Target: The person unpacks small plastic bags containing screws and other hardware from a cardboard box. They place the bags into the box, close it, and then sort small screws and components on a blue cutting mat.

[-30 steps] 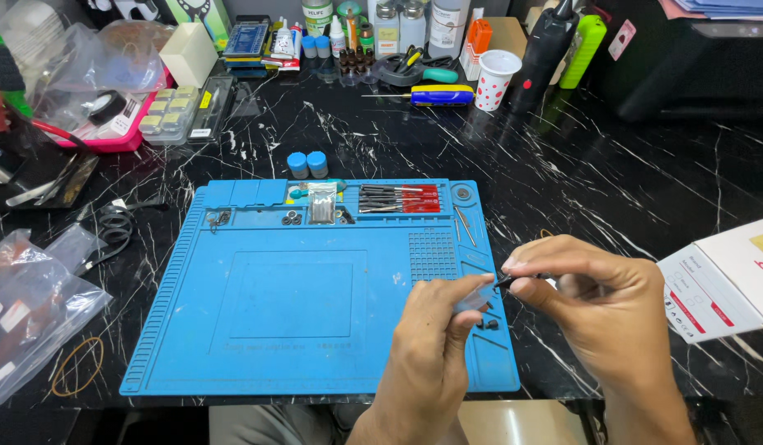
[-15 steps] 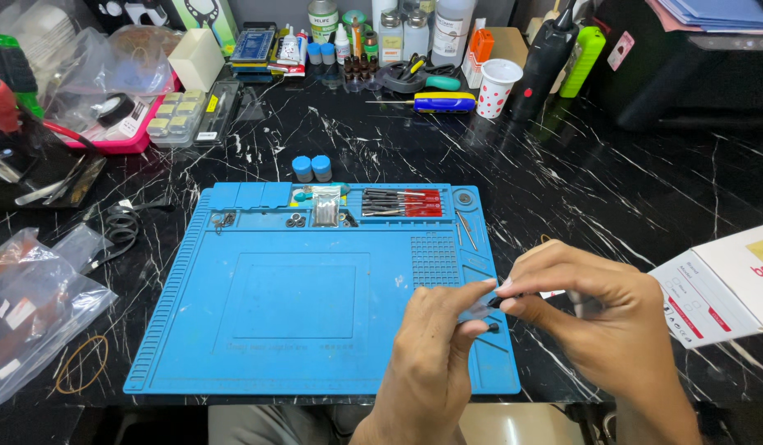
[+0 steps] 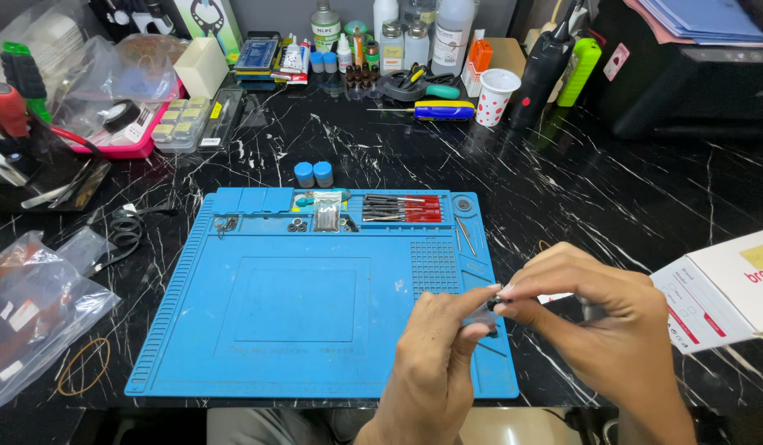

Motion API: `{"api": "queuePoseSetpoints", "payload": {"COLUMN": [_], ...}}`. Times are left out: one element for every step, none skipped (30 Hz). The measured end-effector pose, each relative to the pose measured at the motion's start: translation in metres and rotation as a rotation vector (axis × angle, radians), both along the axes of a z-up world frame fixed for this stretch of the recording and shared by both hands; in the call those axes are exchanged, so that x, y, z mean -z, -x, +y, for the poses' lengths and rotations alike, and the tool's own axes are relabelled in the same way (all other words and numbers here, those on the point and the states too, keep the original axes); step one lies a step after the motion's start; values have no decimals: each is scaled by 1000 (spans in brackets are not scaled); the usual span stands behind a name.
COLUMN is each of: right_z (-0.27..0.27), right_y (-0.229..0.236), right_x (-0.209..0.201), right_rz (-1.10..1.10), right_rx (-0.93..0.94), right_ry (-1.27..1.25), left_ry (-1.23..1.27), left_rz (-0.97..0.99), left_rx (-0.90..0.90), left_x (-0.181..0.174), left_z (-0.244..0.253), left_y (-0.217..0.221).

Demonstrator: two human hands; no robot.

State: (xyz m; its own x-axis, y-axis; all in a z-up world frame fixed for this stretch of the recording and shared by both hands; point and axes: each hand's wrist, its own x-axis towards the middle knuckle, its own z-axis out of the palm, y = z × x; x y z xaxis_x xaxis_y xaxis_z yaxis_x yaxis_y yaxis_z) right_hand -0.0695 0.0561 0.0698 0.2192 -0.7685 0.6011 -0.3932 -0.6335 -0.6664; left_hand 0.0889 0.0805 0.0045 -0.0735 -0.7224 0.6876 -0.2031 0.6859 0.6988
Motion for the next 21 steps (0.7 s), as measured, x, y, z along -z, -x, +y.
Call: {"api": "queuePoseSetpoints", "payload": {"right_z": [0, -1, -1, -2, -3, -4, -4, -4, -4, -4, -4, -4, -5, -6, -6, -7, -9, -10, -12, -13, -15], "right_y": [1, 2, 3, 5, 6, 8, 8, 9, 9, 9, 8, 8, 8, 8, 9, 9, 10, 10, 12, 14, 15], "right_x": [0, -1, -2, -3, -3, -4, -6, -8, -10, -12, -14, -15, -14, -13, -11, -9, -7, -5, -3, -1, 2], "right_rz": [0, 17, 34, 34, 67, 101, 101, 115, 128, 129, 144, 160, 161, 163, 164, 163, 164, 164, 164, 190, 217], "right_rx": [0, -31, -63, -64, -88, -112, -111, -139, -168, -168, -177, -186, -188, -160, -132, -132, -118, -104, -104, -107, -112], "right_ry": [1, -9, -17, -16, -11, -6, -6, -34, -62, -62, -68, -74, -73, -86, -101, -101, -99, -98, -95, -112, -129], "left_ry": [1, -10, -20, -18, -12, -6, -6, 7, 21, 21, 24, 27, 28, 7, -16, -16, -54, -92, -89, -116, -144], "left_rz": [0, 9, 18, 18, 19, 19, 19, 27, 35, 35, 40, 44, 45, 48, 48, 47, 67, 86, 85, 93, 100], "left_rx": [0, -3, -7, -7, -7, -7, -6, -9, -12, -12, -2, 8, 7, -4, -13, -14, -28, -42, -41, -42, -44], "left_x": [1, 1, 2, 2, 3, 4, 4, 4, 4, 4, 3, 3, 3, 3, 4, 3, 1, 0, 1, 3, 4], "left_z": [0, 0, 0, 0, 0, 0, -1, -1, -1, -1, -1, -1, -1, 0, 1, 1, 1, 1, 0, 0, -1], "left_y": [0, 0, 0, 0, 0, 0, 0, 1, 1, 0, 0, 0, -1, -1, -1, -1, -1, 0, 0, 0, 0]}}
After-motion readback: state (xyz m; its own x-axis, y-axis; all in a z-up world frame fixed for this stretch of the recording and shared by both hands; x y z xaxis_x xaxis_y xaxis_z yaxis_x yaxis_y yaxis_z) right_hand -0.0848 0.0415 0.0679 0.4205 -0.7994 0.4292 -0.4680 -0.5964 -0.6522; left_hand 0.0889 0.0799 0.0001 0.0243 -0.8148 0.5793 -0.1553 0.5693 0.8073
